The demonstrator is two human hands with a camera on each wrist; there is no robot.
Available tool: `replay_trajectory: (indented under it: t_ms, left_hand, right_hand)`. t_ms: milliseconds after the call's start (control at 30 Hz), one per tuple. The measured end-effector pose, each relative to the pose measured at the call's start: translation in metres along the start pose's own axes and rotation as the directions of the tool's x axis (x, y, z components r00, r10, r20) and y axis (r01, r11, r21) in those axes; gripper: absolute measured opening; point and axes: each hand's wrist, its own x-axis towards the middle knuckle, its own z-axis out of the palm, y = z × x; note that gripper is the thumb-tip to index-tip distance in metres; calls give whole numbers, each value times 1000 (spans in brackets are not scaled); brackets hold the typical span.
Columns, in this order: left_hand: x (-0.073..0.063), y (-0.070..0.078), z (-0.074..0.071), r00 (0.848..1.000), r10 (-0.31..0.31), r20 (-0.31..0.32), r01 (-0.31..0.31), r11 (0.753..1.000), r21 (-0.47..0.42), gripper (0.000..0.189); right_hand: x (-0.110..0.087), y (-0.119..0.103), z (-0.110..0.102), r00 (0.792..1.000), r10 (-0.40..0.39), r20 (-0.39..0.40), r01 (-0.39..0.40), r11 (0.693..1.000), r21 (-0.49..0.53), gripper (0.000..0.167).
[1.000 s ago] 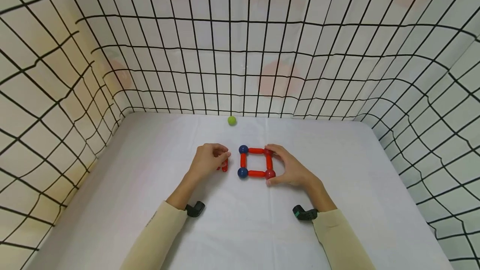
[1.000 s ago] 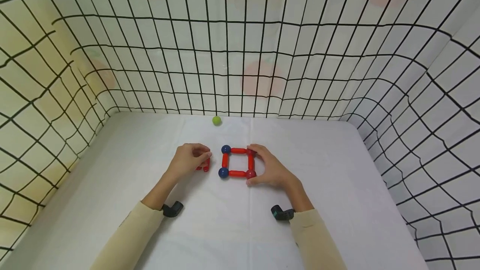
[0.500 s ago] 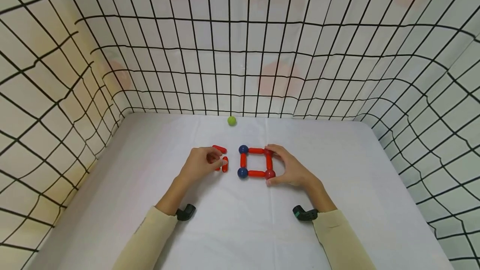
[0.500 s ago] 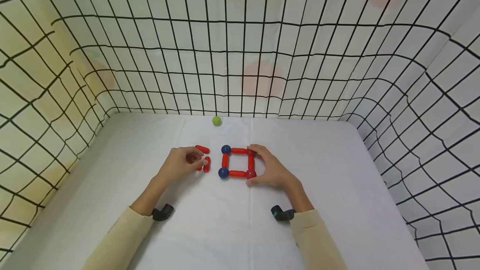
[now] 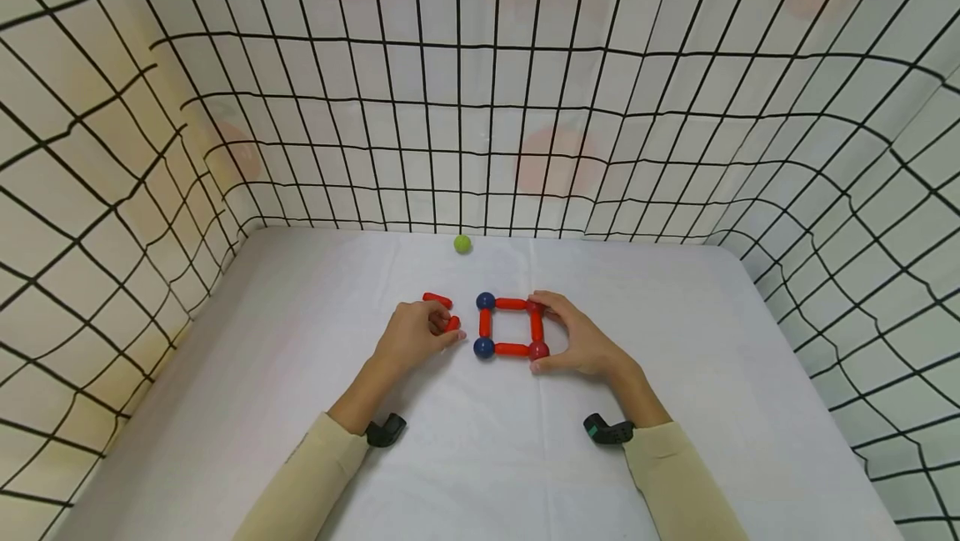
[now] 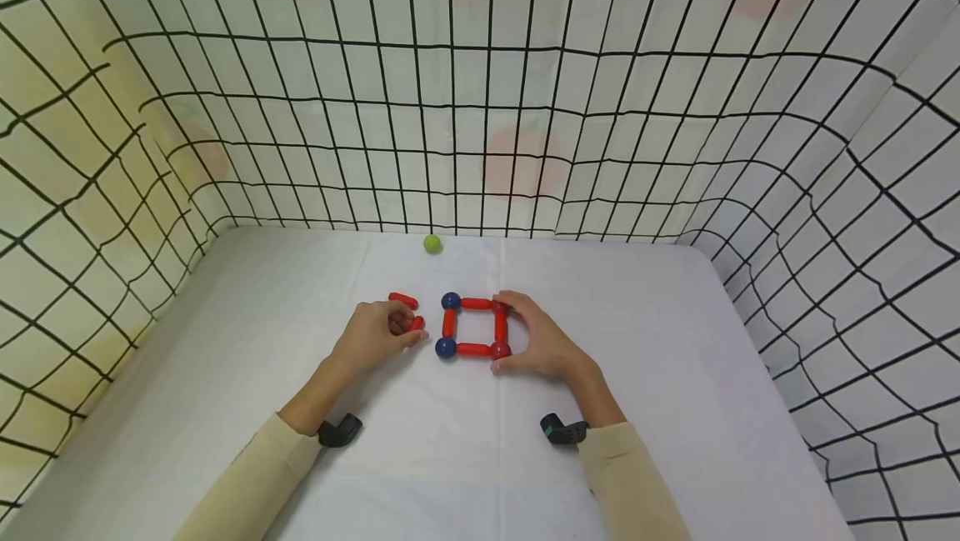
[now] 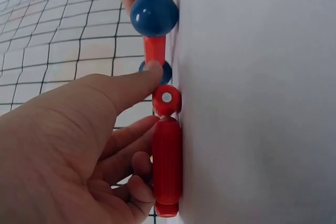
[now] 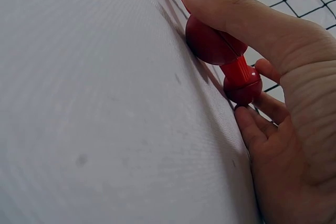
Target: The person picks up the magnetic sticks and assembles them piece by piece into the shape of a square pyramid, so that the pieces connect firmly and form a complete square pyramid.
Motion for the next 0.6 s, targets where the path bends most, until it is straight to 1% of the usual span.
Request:
replay_trajectory:
  t_ms: [100, 200, 367, 467, 600]
  left_hand:
    - [0, 0, 1, 1000, -1, -5, 1, 1000, 10, 31]
    - [1, -2, 2, 1000, 5, -16, -5, 1000, -11, 31]
    - [2, -4, 1, 999, 31, -26, -33, 996, -87, 35]
    - [3, -3, 0, 997, 70, -18, -71, 988, -134, 35]
    - [2, -1, -1, 993, 117, 30, -107, 967, -233, 30]
  right_hand:
    - [0, 0, 0, 1000, 2, -5, -2, 1000, -2, 110]
    - [0, 0, 0, 1000, 3, -10, -3, 1000, -1, 110]
    - [-1, 0, 0, 1000, 15, -8, -15, 1000, -7, 110]
    - [-1, 0, 1, 1000, 18, -11, -18, 1000, -3, 111]
    - [0, 1, 2, 1000, 18, -13, -18, 1000, 2, 110]
